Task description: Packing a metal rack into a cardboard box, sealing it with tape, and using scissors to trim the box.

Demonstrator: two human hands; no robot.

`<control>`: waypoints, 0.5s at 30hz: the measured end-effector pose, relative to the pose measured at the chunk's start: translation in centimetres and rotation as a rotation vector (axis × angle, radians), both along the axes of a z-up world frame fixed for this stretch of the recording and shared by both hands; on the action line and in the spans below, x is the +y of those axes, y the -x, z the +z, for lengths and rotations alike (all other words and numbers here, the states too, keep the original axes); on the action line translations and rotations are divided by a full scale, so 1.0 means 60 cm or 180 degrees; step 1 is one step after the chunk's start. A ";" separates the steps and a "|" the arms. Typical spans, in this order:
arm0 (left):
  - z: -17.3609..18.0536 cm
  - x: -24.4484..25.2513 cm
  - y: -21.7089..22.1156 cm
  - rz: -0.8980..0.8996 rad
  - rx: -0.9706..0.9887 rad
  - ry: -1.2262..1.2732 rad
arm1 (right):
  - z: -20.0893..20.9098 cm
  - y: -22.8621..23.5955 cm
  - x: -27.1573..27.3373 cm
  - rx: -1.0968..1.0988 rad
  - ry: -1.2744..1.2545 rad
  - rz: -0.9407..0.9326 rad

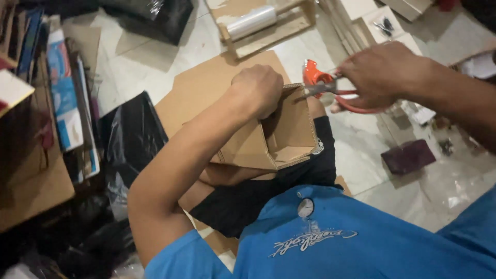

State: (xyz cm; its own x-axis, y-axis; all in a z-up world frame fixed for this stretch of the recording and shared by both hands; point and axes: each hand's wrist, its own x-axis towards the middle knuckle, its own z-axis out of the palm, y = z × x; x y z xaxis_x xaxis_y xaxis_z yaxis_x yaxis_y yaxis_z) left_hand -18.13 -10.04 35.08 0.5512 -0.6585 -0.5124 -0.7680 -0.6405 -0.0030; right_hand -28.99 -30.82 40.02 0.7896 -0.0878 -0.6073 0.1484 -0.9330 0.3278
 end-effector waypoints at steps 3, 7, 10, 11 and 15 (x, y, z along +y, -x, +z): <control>0.006 -0.014 0.015 -0.0022 0.0083 -0.0145 | 0.020 -0.021 0.036 0.0181 0.0159 0.0107; 0.029 0.010 0.013 -0.0051 0.0179 -0.0020 | 0.000 -0.038 0.038 0.0136 0.0329 0.0313; 0.050 0.031 0.010 -0.0173 0.0232 -0.0080 | 0.007 -0.047 0.040 0.0308 0.0496 0.0554; 0.051 0.036 0.011 -0.0113 0.0213 -0.0014 | 0.023 -0.048 0.049 0.0410 0.0430 0.0442; 0.045 0.044 0.009 0.0027 0.0165 0.0147 | 0.033 -0.060 0.063 0.0333 0.0617 0.0484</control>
State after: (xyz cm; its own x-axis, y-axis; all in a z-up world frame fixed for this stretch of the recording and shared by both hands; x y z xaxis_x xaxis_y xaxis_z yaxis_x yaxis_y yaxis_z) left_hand -18.68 -7.39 37.78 0.5304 -0.6775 -0.5095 -0.7608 -0.6456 0.0665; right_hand -25.39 -27.04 42.00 0.7364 -0.0957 -0.6697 0.3244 -0.8187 0.4737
